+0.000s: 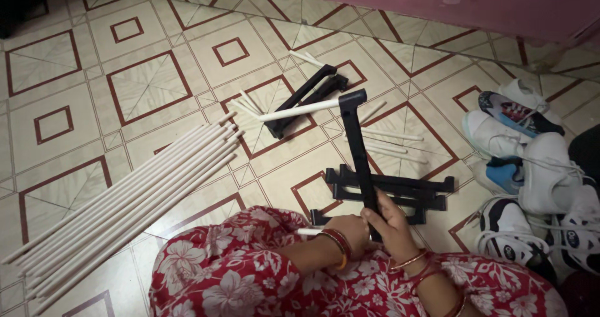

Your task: The person assembles a plastic rack by hand, picking up white tubes and inserting them into the sockets of black plastic connectors while sitting on the floor.

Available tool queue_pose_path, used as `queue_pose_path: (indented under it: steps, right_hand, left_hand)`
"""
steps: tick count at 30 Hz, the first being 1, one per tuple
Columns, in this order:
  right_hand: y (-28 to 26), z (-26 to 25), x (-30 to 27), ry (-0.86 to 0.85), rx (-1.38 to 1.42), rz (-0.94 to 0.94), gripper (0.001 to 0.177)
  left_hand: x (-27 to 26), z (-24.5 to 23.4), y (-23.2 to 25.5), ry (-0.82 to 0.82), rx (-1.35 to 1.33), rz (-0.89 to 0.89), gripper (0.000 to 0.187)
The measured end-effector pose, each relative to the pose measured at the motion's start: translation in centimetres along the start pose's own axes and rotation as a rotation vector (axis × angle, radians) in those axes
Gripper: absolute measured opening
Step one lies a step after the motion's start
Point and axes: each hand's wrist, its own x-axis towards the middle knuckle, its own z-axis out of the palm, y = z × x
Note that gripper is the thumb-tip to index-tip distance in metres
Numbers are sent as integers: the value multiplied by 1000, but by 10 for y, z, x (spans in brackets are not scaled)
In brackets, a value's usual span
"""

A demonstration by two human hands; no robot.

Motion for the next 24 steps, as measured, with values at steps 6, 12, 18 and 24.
queue_pose_path:
  steps: [6, 12, 18, 24]
  right_hand:
    - [6, 4, 1, 63, 5, -23, 59]
    - [-13, 6, 3, 150, 78, 8, 48]
    - [-44, -23, 6, 161, 155, -24, 49]
    - [-48, -32, 3, 17, 8, -14, 52]
  left_hand:
    - [2, 2, -5, 51, 70, -20, 56]
    - [4, -7, 0, 102, 91, -9, 30]
    - [5, -36, -29, -40, -93, 177, 51]
    - [21, 26, -65, -181, -595, 237, 43]
